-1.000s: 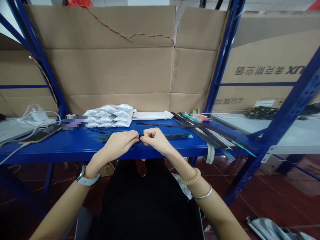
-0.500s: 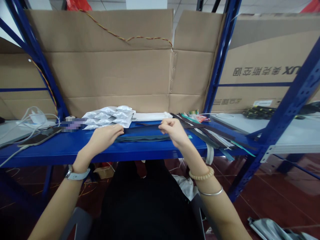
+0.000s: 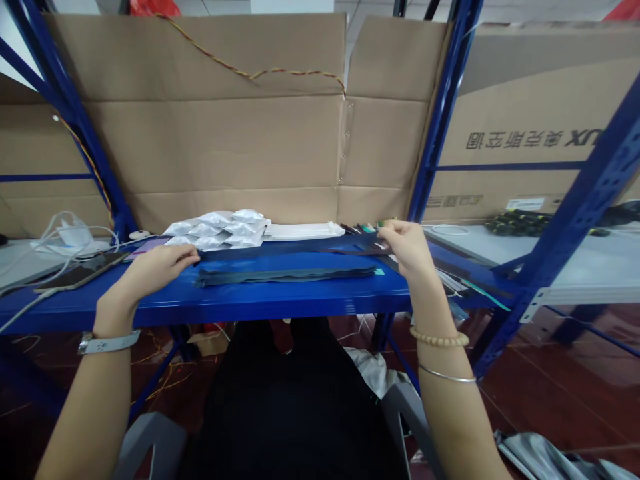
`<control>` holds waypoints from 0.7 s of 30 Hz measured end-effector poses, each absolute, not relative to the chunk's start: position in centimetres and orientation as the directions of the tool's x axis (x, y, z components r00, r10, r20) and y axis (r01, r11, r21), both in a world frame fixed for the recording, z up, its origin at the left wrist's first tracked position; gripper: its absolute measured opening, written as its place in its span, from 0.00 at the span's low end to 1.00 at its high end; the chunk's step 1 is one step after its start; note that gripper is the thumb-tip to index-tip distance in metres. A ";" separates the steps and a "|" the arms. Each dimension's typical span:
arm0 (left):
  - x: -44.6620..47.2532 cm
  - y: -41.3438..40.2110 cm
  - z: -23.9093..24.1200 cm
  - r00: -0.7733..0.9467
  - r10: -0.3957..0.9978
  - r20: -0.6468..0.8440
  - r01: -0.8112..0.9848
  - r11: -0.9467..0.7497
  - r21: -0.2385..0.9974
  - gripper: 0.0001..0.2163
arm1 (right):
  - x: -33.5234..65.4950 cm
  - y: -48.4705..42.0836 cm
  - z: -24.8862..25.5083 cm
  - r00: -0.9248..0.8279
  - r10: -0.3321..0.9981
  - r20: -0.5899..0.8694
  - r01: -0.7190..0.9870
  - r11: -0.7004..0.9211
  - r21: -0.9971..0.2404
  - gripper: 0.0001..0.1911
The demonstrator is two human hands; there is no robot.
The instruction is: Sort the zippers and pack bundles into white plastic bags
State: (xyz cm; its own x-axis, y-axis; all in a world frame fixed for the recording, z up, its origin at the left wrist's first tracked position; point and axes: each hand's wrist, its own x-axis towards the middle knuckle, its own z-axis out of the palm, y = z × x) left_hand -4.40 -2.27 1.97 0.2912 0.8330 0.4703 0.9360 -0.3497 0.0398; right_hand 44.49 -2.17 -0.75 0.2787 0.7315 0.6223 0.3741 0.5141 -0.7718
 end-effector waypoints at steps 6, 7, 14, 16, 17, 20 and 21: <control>-4.6 -1.6 1.1 0.401 0.876 0.267 0.901 -0.429 0.057 0.16 | 46.4 -1.9 -1.7 0.087 0.793 0.604 0.862 0.244 -0.445 0.18; -4.7 -1.5 1.1 0.402 0.880 0.254 0.900 -0.430 0.065 0.16 | 46.6 -1.8 -1.7 0.093 0.781 0.618 0.898 0.202 -0.390 0.18; -4.2 -2.3 1.5 0.396 0.851 0.345 0.887 -0.451 0.094 0.14 | 40.7 1.2 0.6 -0.218 0.814 0.538 0.929 0.342 -0.140 0.10; -3.8 -2.6 1.7 0.410 0.845 0.343 0.879 -0.467 0.100 0.12 | 37.2 3.2 1.6 -0.351 0.827 0.438 0.887 0.444 -0.126 0.10; -3.6 -2.6 1.7 0.420 0.845 0.331 0.874 -0.474 0.102 0.12 | 35.6 4.3 1.9 -0.384 0.840 0.384 0.868 0.470 -0.160 0.10; -3.2 -2.6 1.5 0.475 0.845 0.247 0.852 -0.512 0.113 0.11 | 31.8 8.0 1.8 -0.408 0.866 0.290 0.859 0.472 -0.199 0.13; -3.1 -2.5 1.4 0.495 0.841 0.218 0.843 -0.526 0.117 0.11 | 31.1 9.0 1.5 -0.403 0.878 0.259 0.864 0.459 -0.210 0.13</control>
State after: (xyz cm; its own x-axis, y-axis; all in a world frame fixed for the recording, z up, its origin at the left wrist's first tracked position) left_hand -3.11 -2.45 1.40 0.4947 0.8414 0.2176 0.8426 -0.5257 0.1169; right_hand 31.10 9.03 1.48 -0.4033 0.8777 0.2587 0.8635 0.4586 -0.2098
